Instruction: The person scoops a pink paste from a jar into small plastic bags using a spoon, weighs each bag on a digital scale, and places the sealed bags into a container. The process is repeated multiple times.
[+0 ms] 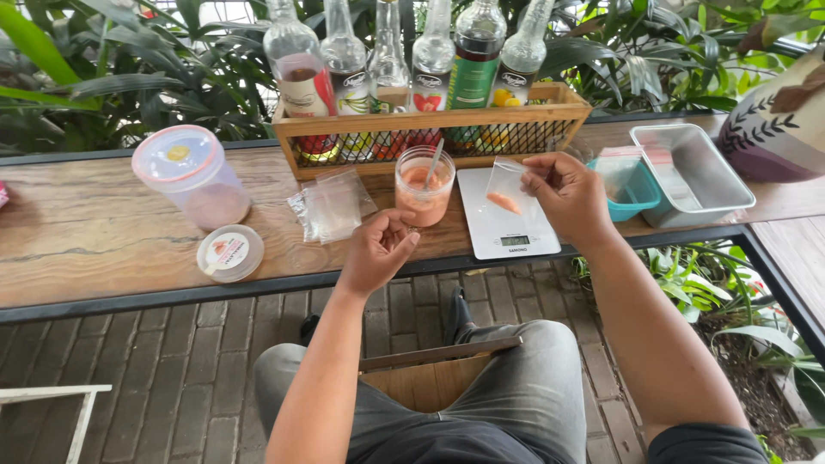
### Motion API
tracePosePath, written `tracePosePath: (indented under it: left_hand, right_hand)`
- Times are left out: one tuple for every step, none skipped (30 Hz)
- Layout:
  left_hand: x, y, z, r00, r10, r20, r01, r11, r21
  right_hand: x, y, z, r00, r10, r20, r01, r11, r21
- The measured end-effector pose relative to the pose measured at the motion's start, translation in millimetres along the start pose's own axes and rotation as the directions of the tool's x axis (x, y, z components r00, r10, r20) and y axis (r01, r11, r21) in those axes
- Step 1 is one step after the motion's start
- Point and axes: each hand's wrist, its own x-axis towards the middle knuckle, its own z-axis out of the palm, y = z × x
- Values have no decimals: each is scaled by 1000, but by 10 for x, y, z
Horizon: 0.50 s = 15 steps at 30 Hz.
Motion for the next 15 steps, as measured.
tracePosePath:
  left_hand:
    - [-9, 13, -6, 1000, -2, 5, 2, 1000, -1]
    - [-18, 27, -13, 1000, -3, 7, 3, 1000, 2]
    - [-17, 41, -27, 1000, -1, 7, 1, 1000, 6]
    - [-7, 45, -29, 1000, -2, 11, 2, 1000, 7]
    - [-10, 48, -30, 1000, -11, 11, 11, 1000, 9]
    - [-13, 52, -31, 1000, -20, 11, 19, 1000, 11]
    - [-14, 66, -36, 1000, -21, 17, 21, 1000, 12]
    - [-14, 80, -42, 1000, -15, 17, 15, 1000, 18]
    - [-11, 91, -45, 1000, -9, 14, 9, 1000, 22]
    - [-8, 102, -46, 1000, -9, 18, 9, 1000, 22]
    - [-10, 112, -51, 1000, -6, 16, 6, 999, 33]
    - [-10, 118, -57, 1000, -3, 13, 3, 999, 45]
    - [-21, 107, -53, 1000, -8, 14, 7, 999, 44]
    - [-30, 93, -48, 1000, -7, 10, 6, 999, 47]
    - [-20, 78, -40, 1000, -3, 6, 3, 999, 49]
  right_hand:
    - [-8, 25, -14, 1000, 5, -3, -5, 1000, -1]
    - [-16, 48, -28, 999, 35, -1, -35, 998, 46]
    - [-13, 71, -34, 998, 63, 2, -63, 993, 95]
    - [-5, 189, -23, 998, 66, -1, -65, 993, 95]
    - [-14, 308, -12, 994, 105, 8, -105, 982, 158]
    - [-22, 429, -2, 990, 143, 18, -143, 965, 220]
    - [-34, 532, -27, 989, 147, 14, -147, 964, 222]
    - [-45, 635, -51, 990, 142, -25, -140, 987, 73]
    - [-48, 738, -76, 990, 130, -61, -134, 988, -80]
    - [-97, 712, -99, 989, 132, -64, -137, 987, -79]
    - [-138, 685, -115, 994, 83, -76, -91, 989, -115]
    - [-178, 660, -127, 996, 33, -86, -46, 988, -151]
    - [-238, 648, -136, 996, 37, -84, -49, 987, -151]
    - [-295, 639, -145, 996, -9, -86, -4, 989, -150]
    - [-338, 628, -159, 994, -57, -90, 43, 988, -151]
